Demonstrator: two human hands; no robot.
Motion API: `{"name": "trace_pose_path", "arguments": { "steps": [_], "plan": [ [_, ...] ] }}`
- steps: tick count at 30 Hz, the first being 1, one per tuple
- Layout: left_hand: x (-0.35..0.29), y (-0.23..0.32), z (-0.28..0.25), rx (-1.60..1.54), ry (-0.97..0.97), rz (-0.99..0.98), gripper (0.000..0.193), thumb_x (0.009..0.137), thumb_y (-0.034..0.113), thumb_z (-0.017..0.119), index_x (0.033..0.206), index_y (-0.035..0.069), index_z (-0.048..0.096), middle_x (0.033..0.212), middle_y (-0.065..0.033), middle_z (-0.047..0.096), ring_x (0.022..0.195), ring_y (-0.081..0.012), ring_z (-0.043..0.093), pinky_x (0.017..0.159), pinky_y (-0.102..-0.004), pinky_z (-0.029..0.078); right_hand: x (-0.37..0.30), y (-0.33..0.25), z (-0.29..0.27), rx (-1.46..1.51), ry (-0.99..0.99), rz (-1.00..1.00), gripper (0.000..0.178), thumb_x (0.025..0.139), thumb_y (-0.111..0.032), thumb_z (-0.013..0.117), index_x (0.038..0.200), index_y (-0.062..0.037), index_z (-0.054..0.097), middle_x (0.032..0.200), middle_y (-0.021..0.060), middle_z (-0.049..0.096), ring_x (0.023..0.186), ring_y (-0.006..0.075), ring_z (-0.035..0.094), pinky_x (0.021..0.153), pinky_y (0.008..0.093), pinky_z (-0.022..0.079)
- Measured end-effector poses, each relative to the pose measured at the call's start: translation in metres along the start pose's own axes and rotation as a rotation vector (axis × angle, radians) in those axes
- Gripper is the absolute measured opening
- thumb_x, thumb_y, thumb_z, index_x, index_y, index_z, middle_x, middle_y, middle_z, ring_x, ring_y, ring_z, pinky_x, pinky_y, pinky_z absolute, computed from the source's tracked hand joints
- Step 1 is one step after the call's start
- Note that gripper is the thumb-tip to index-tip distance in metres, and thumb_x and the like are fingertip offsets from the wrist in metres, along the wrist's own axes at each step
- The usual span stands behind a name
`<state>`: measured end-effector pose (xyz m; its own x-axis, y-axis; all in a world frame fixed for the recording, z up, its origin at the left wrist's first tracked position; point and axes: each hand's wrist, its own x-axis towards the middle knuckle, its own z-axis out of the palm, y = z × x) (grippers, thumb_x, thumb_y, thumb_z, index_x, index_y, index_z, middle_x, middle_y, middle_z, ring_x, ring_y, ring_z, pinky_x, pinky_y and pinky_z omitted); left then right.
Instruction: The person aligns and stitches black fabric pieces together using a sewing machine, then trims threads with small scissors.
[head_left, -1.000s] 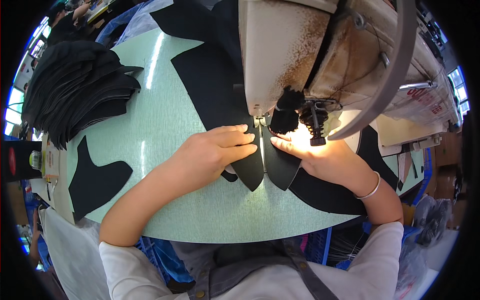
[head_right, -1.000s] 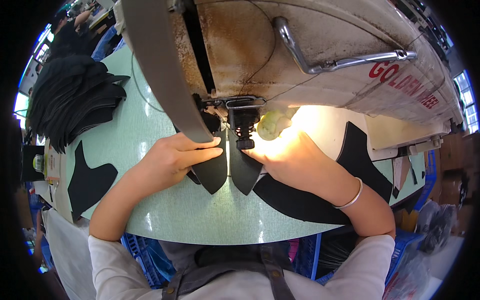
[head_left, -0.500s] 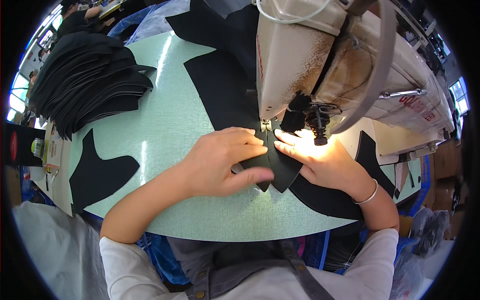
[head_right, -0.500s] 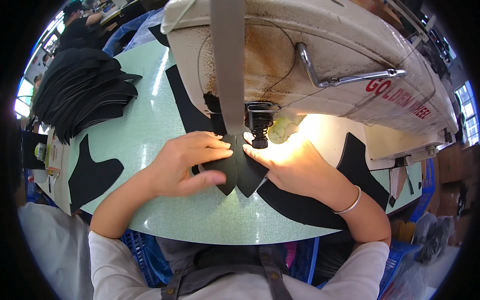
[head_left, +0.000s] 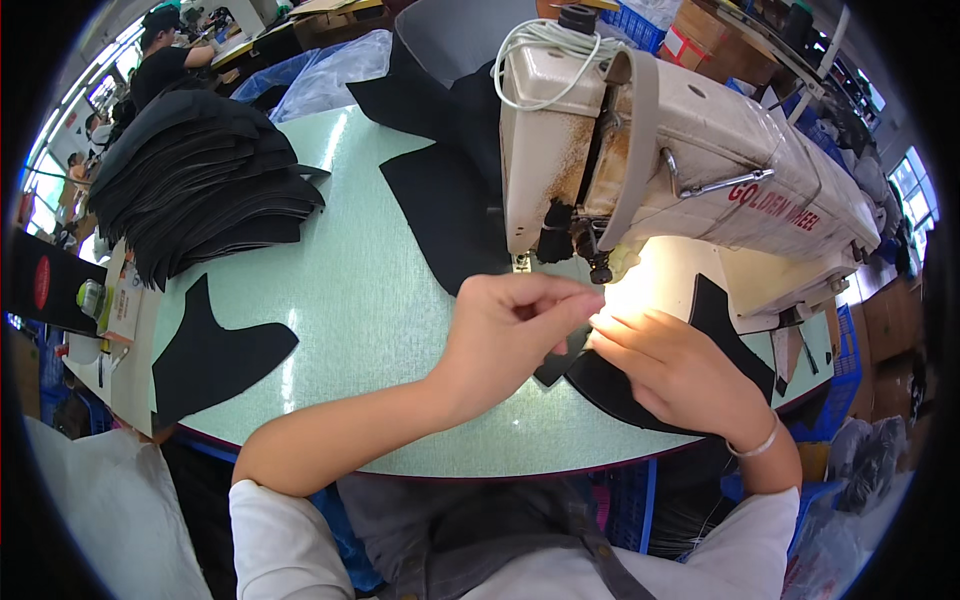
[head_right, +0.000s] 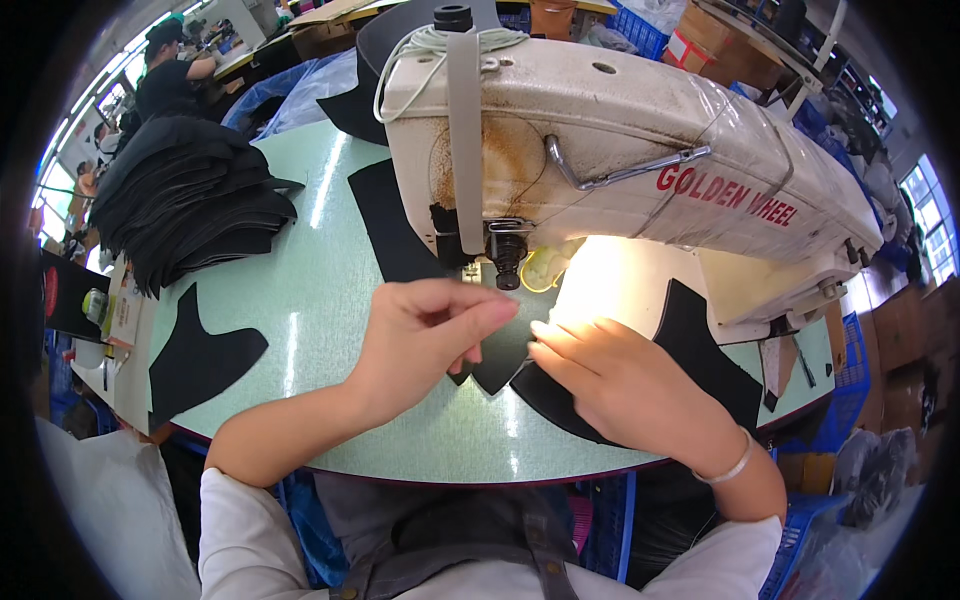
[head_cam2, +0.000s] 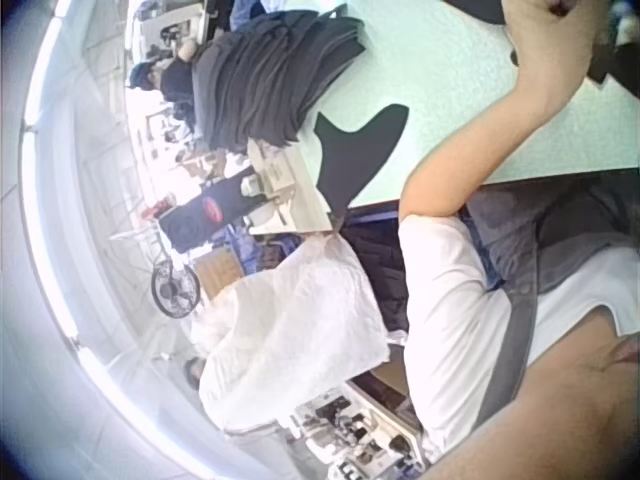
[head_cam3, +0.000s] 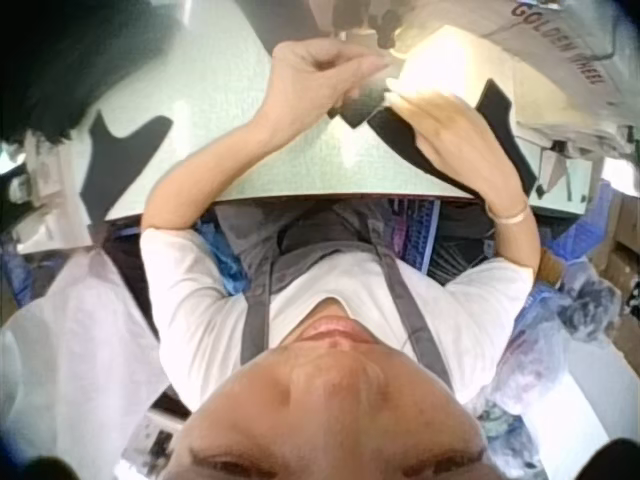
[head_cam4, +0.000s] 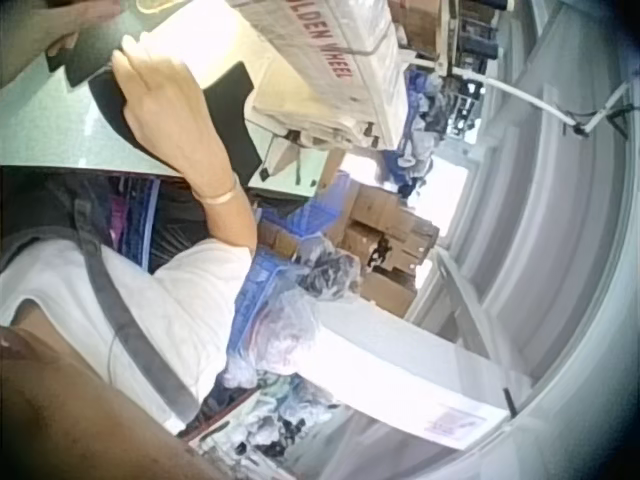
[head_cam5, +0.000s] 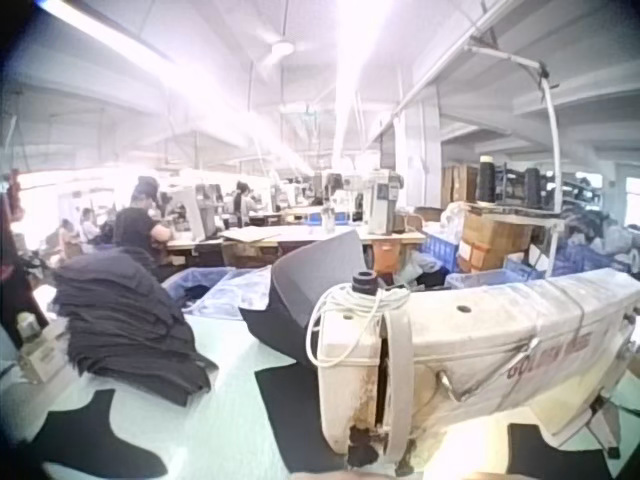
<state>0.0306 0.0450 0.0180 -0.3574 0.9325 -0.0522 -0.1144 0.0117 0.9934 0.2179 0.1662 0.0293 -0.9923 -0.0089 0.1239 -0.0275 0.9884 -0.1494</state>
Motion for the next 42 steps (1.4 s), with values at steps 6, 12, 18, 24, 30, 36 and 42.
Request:
{"name": "trace_pose_path", "arguments": {
  "steps": [6, 12, 18, 24, 30, 36, 42],
  "plan": [
    [-0.017, -0.018, -0.043, 1.177, 0.067, 1.199, 0.010, 0.075, 0.009, 0.076, 0.080, 0.003, 0.070, 0.093, -0.0079, 0.067, 0.073, -0.0204, 0.065, 0.060, -0.0289, 0.050, -0.122, 0.024, -0.030, -0.053, 0.366, 0.484, 0.036, 0.078, 0.004, 0.054, 0.112, -0.0033, 0.068, 0.104, 0.0174, 0.070, 0.098, 0.0277, 0.068, 0.089, 0.0353, 0.051],
    [-0.003, -0.020, -0.056, 1.069, -0.325, 1.099, 0.009, 0.080, 0.006, 0.070, 0.082, 0.006, 0.061, 0.101, -0.0085, 0.067, 0.100, -0.0277, 0.066, 0.082, -0.0349, 0.053, -0.227, 0.158, -0.095, -0.259, 1.073, 0.869, 0.031, 0.101, -0.018, 0.049, 0.123, -0.0015, 0.063, 0.104, 0.0077, 0.069, 0.095, 0.0132, 0.063, 0.087, 0.0276, 0.048],
    [0.021, -0.022, -0.053, 0.615, -0.358, 0.700, 0.006, 0.087, 0.005, 0.064, 0.085, 0.003, 0.059, 0.095, -0.0084, 0.068, 0.095, -0.0270, 0.066, 0.078, -0.0343, 0.052, -0.261, 0.294, -0.175, 0.366, 0.921, 1.117, 0.047, 0.097, -0.043, 0.056, 0.118, -0.0032, 0.066, 0.105, 0.0052, 0.066, 0.087, 0.0097, 0.059, 0.079, 0.0235, 0.046],
    [0.027, -0.034, -0.057, 0.642, -0.329, 0.574, 0.007, 0.088, 0.005, 0.064, 0.083, 0.002, 0.059, 0.096, -0.0085, 0.070, 0.094, -0.0246, 0.067, 0.078, -0.0338, 0.052, -0.261, 0.331, -0.162, 0.483, 0.900, 1.132, 0.056, 0.095, -0.048, 0.057, 0.119, 0.0020, 0.065, 0.107, 0.0058, 0.065, 0.088, 0.0096, 0.058, 0.080, 0.0236, 0.047],
    [0.030, -0.045, -0.056, 0.605, -0.354, 0.395, 0.009, 0.088, 0.007, 0.065, 0.085, 0.001, 0.059, 0.098, -0.0100, 0.070, 0.095, -0.0255, 0.067, 0.081, -0.0337, 0.052, -0.284, 0.304, -0.096, 0.817, 1.453, 0.818, 0.052, 0.103, -0.034, 0.045, 0.139, 0.0035, 0.046, 0.137, 0.0124, 0.053, 0.126, 0.0215, 0.051, 0.107, 0.0352, 0.038],
    [0.027, -0.048, -0.056, 0.618, -0.345, 0.441, 0.009, 0.088, 0.007, 0.065, 0.086, 0.000, 0.059, 0.099, -0.0104, 0.070, 0.096, -0.0256, 0.067, 0.082, -0.0341, 0.052, -0.280, 0.316, -0.137, 0.390, 1.069, 0.923, 0.051, 0.102, -0.036, 0.047, 0.131, 0.0040, 0.054, 0.123, 0.0100, 0.061, 0.109, 0.0162, 0.058, 0.097, 0.0286, 0.043],
    [0.030, -0.044, -0.052, 0.594, -0.331, 0.373, 0.008, 0.089, 0.008, 0.065, 0.088, 0.000, 0.061, 0.098, -0.0113, 0.070, 0.097, -0.0260, 0.067, 0.083, -0.0334, 0.052, -0.249, 0.371, -0.205, 0.351, 0.407, 1.210, 0.045, 0.097, -0.038, 0.056, 0.104, 0.0033, 0.070, 0.094, 0.0048, 0.069, 0.082, 0.0100, 0.061, 0.077, 0.0262, 0.049]
  ]
}}
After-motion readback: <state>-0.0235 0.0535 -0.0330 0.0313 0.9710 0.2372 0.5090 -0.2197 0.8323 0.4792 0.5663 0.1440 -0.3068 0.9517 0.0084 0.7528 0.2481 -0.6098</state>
